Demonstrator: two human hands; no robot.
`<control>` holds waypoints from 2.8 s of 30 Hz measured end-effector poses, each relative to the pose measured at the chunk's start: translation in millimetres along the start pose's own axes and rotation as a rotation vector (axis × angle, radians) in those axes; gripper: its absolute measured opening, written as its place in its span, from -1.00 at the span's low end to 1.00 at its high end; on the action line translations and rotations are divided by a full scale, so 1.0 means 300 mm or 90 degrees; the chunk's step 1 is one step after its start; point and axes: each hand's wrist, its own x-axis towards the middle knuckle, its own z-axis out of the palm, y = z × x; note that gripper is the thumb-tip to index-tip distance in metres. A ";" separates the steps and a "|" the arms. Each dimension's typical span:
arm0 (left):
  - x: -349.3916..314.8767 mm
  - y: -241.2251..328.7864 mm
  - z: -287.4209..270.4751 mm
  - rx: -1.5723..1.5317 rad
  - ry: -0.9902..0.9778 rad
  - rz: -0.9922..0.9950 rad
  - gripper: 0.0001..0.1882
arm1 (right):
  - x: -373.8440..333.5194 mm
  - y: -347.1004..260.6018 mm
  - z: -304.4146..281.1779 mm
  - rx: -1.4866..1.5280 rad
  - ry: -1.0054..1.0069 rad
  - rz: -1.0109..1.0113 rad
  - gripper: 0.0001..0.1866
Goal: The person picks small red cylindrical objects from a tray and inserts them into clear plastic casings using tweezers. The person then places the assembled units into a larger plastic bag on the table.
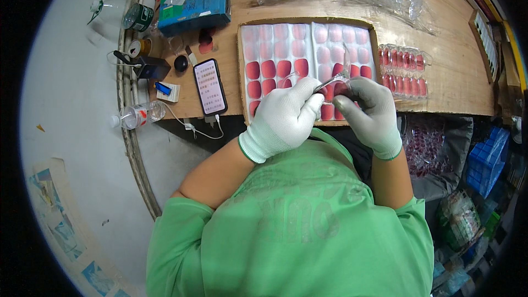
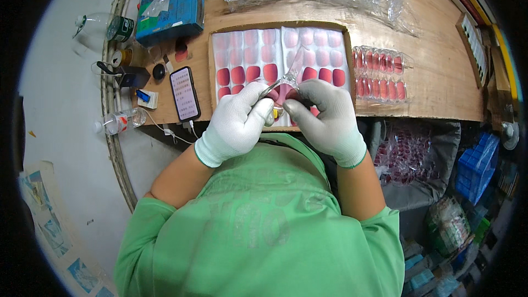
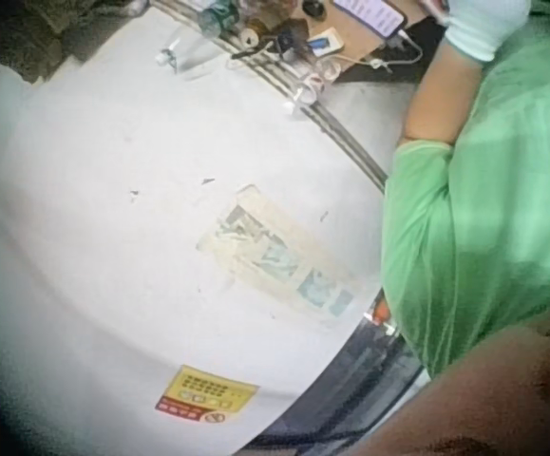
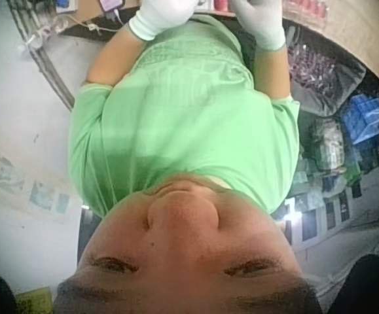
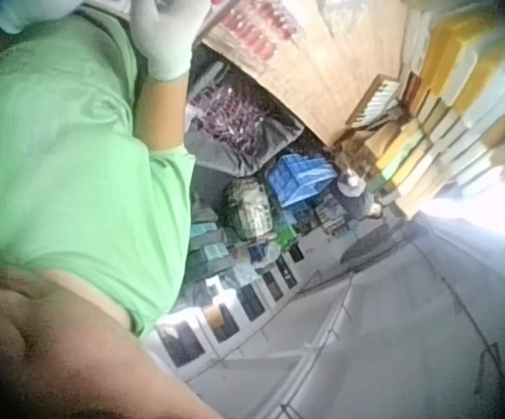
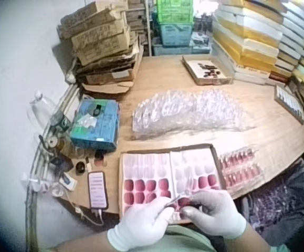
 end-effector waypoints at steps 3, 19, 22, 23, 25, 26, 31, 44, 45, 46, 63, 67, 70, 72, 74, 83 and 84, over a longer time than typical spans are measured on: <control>0.016 0.010 0.021 0.014 0.028 0.042 -0.88 | -0.013 0.000 -0.019 -0.028 0.018 -0.016 -0.84; 0.008 0.121 0.015 0.403 -0.162 0.117 -0.70 | -0.099 0.060 -0.014 -0.095 0.109 0.004 -0.55; 0.050 0.129 -0.001 0.318 -0.364 0.157 -0.77 | -0.134 0.078 -0.044 -0.077 -0.019 -0.088 -0.59; 0.089 0.087 -0.026 0.188 -0.409 0.207 -0.80 | -0.145 0.096 -0.060 0.001 -0.090 -0.134 -0.67; 0.195 -0.084 -0.028 -0.081 -0.211 -0.085 -0.71 | -0.162 0.098 -0.114 -0.006 -0.178 -0.098 -0.81; 0.260 -0.196 0.004 -0.065 -0.044 -0.068 -0.67 | -0.157 0.080 -0.120 -0.013 -0.126 -0.115 -0.85; 0.306 -0.393 0.107 0.647 0.003 -0.103 -0.42 | -0.220 0.043 -0.109 0.280 0.028 0.150 -0.55; 0.076 -0.028 0.060 -0.259 -0.099 -0.140 -0.78 | -0.205 0.065 -0.030 0.268 -0.046 0.205 -0.43; 0.080 -0.030 0.079 -0.230 -0.073 -0.117 -0.78 | -0.180 0.055 0.008 0.239 -0.020 0.192 -0.50; 0.071 -0.014 0.082 -0.238 -0.056 -0.126 -0.77 | -0.176 0.061 0.050 0.266 0.037 0.170 -0.56; 0.010 0.067 0.041 -0.162 -0.123 0.067 -0.87 | -0.217 0.046 -0.006 0.215 -0.027 0.111 -0.81; -0.012 0.033 0.082 -0.014 -0.005 0.147 -0.88 | -0.225 0.035 0.013 0.191 0.006 0.116 -0.80; -0.016 0.049 0.073 -0.027 0.012 0.170 -0.89 | -0.209 -0.009 0.010 0.221 -0.003 0.142 -0.77; -0.021 0.072 0.053 -0.051 -0.014 0.188 -0.90 | -0.206 -0.012 -0.002 0.197 -0.029 0.108 -0.79; -0.020 0.105 0.031 -0.046 -0.031 0.223 -0.90 | -0.208 0.002 -0.029 0.140 -0.067 0.055 -0.80; -0.013 0.113 0.014 0.046 -0.053 0.227 -0.80 | -0.188 -0.026 -0.012 0.110 0.006 0.035 -0.87; -0.014 0.120 0.012 0.070 -0.059 0.215 -0.76 | -0.167 -0.057 -0.017 0.039 0.013 0.014 -0.87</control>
